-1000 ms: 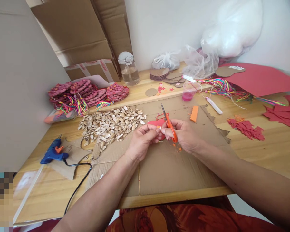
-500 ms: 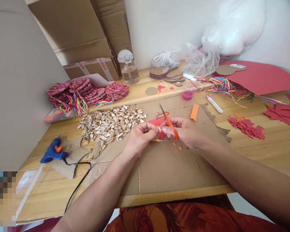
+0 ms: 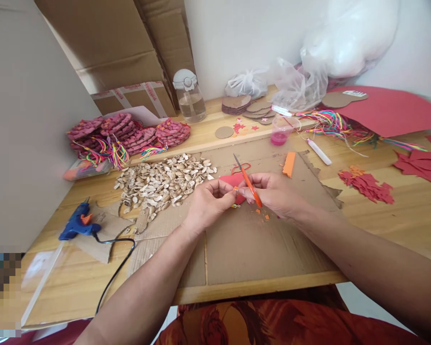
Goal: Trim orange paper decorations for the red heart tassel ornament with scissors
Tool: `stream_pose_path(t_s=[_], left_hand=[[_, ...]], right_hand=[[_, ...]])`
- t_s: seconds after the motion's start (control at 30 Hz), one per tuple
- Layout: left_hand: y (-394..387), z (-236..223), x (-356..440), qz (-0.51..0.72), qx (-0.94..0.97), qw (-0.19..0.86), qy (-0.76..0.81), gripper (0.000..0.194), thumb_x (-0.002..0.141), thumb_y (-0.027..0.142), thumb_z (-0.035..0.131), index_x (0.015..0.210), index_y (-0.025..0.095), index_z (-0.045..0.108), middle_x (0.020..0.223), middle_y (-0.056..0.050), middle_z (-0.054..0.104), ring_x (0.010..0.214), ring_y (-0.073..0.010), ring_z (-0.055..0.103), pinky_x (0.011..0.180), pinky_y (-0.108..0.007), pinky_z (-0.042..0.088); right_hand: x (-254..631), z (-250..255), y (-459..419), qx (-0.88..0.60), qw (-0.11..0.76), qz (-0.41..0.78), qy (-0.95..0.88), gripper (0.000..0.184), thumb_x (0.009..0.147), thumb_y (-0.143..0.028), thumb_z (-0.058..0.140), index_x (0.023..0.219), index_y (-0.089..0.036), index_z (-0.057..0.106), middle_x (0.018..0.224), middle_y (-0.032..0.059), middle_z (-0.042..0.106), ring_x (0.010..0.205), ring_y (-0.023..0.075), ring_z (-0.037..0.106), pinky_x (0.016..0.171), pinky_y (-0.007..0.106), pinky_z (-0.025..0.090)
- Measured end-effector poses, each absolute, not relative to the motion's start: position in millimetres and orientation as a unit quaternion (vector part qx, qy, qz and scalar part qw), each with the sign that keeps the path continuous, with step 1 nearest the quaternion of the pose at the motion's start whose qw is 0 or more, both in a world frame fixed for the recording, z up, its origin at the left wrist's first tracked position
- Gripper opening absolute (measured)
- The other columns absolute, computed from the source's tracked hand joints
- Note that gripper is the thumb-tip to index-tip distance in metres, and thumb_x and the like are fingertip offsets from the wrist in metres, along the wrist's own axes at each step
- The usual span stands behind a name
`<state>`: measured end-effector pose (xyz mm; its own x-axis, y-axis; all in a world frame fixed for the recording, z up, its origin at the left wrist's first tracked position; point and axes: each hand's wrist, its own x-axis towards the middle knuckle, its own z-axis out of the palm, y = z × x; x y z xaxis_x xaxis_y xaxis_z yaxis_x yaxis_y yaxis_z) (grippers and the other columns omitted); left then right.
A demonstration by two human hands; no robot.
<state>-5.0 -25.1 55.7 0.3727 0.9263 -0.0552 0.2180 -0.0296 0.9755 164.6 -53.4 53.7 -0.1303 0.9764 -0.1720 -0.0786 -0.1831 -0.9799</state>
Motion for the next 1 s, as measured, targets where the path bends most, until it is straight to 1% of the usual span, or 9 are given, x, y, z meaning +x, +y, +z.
stream_pose_path(t_s=[0.13,0.27,0.4,0.57,0.67,0.83,1.0], left_hand=[[-24.8,55.0,-4.7,0.338,0.630,0.541,0.443,0.015,0.071,0.026,0.069,0.068,0.014,0.062,0.064,-0.001,0.063,0.055,-0.0097,0.053,0.055,-0.022,0.041],[-22.9,51.6,-5.0,0.341,0.591,0.599,0.419,0.020,0.072,0.031,0.071,0.069,0.014,0.063,0.062,-0.001,0.063,0.054,-0.0093,0.054,0.054,-0.021,0.041],[-22.5,46.7,-4.7,0.346,0.561,0.640,0.396,0.023,0.074,0.035,0.071,0.077,0.013,0.066,0.068,-0.003,0.067,0.058,-0.0099,0.058,0.058,-0.021,0.045],[-25.3,46.8,-2.7,0.349,0.536,0.656,0.401,0.025,0.072,0.035,0.074,0.077,0.012,0.066,0.070,-0.004,0.068,0.059,-0.0099,0.060,0.057,-0.021,0.045],[-27.1,48.0,-1.2,0.351,0.516,0.668,0.405,0.025,0.071,0.034,0.074,0.077,0.011,0.066,0.072,-0.006,0.070,0.060,-0.0105,0.061,0.059,-0.021,0.046],[-29.5,48.1,1.2,0.368,0.471,0.690,0.408,0.022,0.069,0.030,0.076,0.073,0.011,0.065,0.070,-0.005,0.069,0.059,-0.0101,0.061,0.059,-0.022,0.046],[-28.8,48.2,0.6,0.380,0.465,0.689,0.405,0.019,0.069,0.026,0.075,0.070,0.011,0.063,0.066,-0.003,0.067,0.058,-0.0097,0.059,0.059,-0.022,0.046]], right_hand=[[161.9,52.7,-53.3,-0.501,0.452,0.593,-0.439,0.021,0.065,-0.034,0.077,0.076,-0.017,0.069,0.057,-0.0034,0.055,0.049,0.0079,0.042,0.049,0.023,0.033],[160.1,54.7,-53.8,-0.494,0.465,0.603,-0.421,0.018,0.064,-0.032,0.075,0.071,-0.017,0.068,0.053,-0.0052,0.051,0.048,0.0072,0.041,0.051,0.024,0.035],[159.8,57.1,-53.7,-0.487,0.487,0.593,-0.416,0.018,0.063,-0.031,0.075,0.065,-0.017,0.065,0.054,-0.0047,0.053,0.049,0.0076,0.043,0.052,0.025,0.037],[159.5,56.4,-54.2,-0.503,0.495,0.572,-0.419,0.020,0.061,-0.033,0.076,0.062,-0.018,0.062,0.055,-0.0032,0.054,0.051,0.0097,0.047,0.053,0.026,0.038],[157.8,56.1,-55.5,-0.509,0.495,0.567,-0.418,0.019,0.060,-0.032,0.075,0.062,-0.019,0.062,0.055,-0.0033,0.054,0.051,0.0100,0.047,0.053,0.026,0.038],[156.4,54.1,-55.0,-0.502,0.499,0.574,-0.412,0.016,0.061,-0.029,0.074,0.064,-0.018,0.063,0.056,-0.0028,0.054,0.052,0.0100,0.046,0.054,0.026,0.038],[159.5,48.6,-52.8,-0.465,0.495,0.603,-0.419,0.015,0.068,-0.029,0.073,0.067,-0.016,0.066,0.057,-0.0038,0.053,0.053,0.0080,0.044,0.055,0.024,0.037]])
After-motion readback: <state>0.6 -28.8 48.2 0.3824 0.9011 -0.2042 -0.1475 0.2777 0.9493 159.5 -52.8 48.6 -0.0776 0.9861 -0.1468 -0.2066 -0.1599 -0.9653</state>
